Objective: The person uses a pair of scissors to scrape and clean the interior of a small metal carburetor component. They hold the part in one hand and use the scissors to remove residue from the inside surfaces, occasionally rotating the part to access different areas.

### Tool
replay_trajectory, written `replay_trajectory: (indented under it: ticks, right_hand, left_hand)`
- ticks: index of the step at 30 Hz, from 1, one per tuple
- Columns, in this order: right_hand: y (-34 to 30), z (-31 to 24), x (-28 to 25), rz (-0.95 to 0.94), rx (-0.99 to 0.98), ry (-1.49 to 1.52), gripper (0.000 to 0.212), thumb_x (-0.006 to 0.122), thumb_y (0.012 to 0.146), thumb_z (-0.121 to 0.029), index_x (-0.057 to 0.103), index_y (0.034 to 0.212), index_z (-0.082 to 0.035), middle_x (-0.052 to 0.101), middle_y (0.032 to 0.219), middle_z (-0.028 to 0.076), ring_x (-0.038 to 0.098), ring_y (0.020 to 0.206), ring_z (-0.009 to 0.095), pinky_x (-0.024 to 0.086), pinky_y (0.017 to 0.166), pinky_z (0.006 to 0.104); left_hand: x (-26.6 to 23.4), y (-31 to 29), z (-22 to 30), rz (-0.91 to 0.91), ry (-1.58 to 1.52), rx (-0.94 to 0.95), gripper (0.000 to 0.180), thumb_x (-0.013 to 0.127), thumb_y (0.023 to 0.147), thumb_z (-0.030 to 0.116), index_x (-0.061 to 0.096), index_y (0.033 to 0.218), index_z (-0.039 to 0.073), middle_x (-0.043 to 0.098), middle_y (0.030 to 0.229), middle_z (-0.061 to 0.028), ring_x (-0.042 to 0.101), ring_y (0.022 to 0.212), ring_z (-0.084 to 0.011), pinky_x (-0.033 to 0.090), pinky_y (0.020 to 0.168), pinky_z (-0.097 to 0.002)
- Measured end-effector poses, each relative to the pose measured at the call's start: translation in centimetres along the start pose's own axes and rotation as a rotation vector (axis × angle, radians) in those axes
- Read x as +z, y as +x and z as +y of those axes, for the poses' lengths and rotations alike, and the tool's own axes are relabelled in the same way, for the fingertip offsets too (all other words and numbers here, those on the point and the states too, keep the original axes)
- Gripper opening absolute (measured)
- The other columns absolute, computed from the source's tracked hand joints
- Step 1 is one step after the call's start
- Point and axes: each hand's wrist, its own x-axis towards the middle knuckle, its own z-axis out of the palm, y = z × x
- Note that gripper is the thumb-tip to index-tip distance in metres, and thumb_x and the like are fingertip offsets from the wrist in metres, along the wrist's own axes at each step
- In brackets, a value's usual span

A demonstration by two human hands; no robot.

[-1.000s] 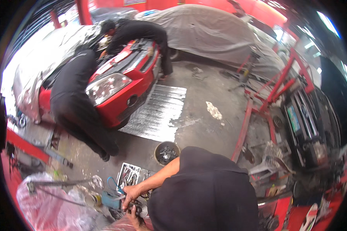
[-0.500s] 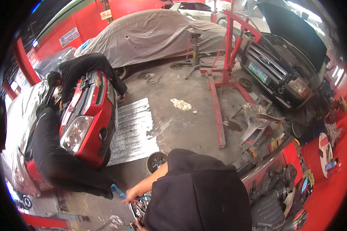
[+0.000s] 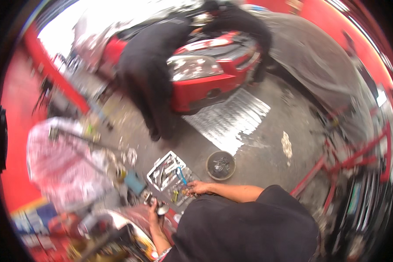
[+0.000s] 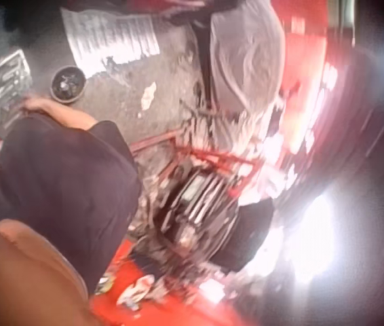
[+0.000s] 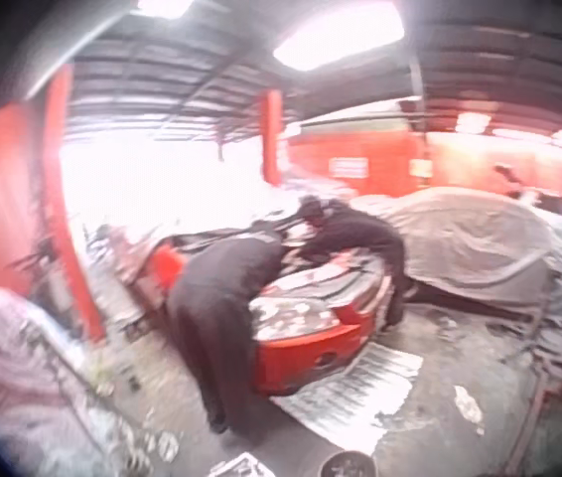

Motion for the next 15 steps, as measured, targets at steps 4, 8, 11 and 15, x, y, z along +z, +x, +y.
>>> replay_trajectory:
  ticks: [4, 8, 11, 15]
  right_hand:
    - [2.5, 1.2, 1.1, -0.215, -0.12, -0.354, 0.048, 0.064, 0.105, -0.028, 0.058, 0.144, -0.001, 0.075, 0.116, 0.011, 0.065, 0.109, 0.018, 0.05, 0.098, 0.0351]
    - [4.1, 1.8, 1.5, -0.197, -0.275, -0.65, 0.052, 0.063, 0.105, -0.035, 0.057, 0.144, -0.001, 0.074, 0.116, 0.016, 0.064, 0.11, 0.02, 0.049, 0.099, 0.0372]
    - [5.3, 1.0, 1.8, -0.269, -0.384, -0.772, 0.053, 0.063, 0.105, -0.037, 0.058, 0.144, -0.002, 0.073, 0.106, 0.014, 0.065, 0.096, 0.019, 0.053, 0.09, 0.0372]
    - [4.2, -3.6, 4.1, -0.41, -0.187, -0.721, 0.049, 0.064, 0.105, -0.036, 0.061, 0.14, -0.002, 0.071, 0.101, 0.011, 0.064, 0.085, 0.016, 0.055, 0.079, 0.036]
  left_hand:
    - [-5.8, -1.8, -4.4, 0.135, -0.026, 0.225, 0.053, 0.076, 0.094, 0.014, 0.051, 0.141, 0.01, 0.06, 0.118, -0.0039, 0.062, 0.1, -0.0192, 0.056, 0.086, -0.0384]
    - [-6.6, -4.8, -5.0, 0.357, -0.165, 0.215, 0.067, 0.077, 0.092, 0.009, 0.045, 0.151, 0.007, 0.054, 0.14, -0.0067, 0.056, 0.123, -0.021, 0.051, 0.1, -0.0368]
    - [-7.9, -6.8, -6.5, 0.501, -0.209, 0.357, 0.07, 0.08, 0.088, 0.004, 0.046, 0.149, 0.008, 0.05, 0.144, -0.0099, 0.056, 0.124, -0.0245, 0.055, 0.097, -0.0416]
    - [-8.2, -9.8, -8.5, 0.827, -0.116, 0.433, 0.069, 0.086, 0.08, 0.003, 0.053, 0.141, 0.003, 0.059, 0.132, -0.0109, 0.06, 0.118, -0.0229, 0.055, 0.095, -0.0381]
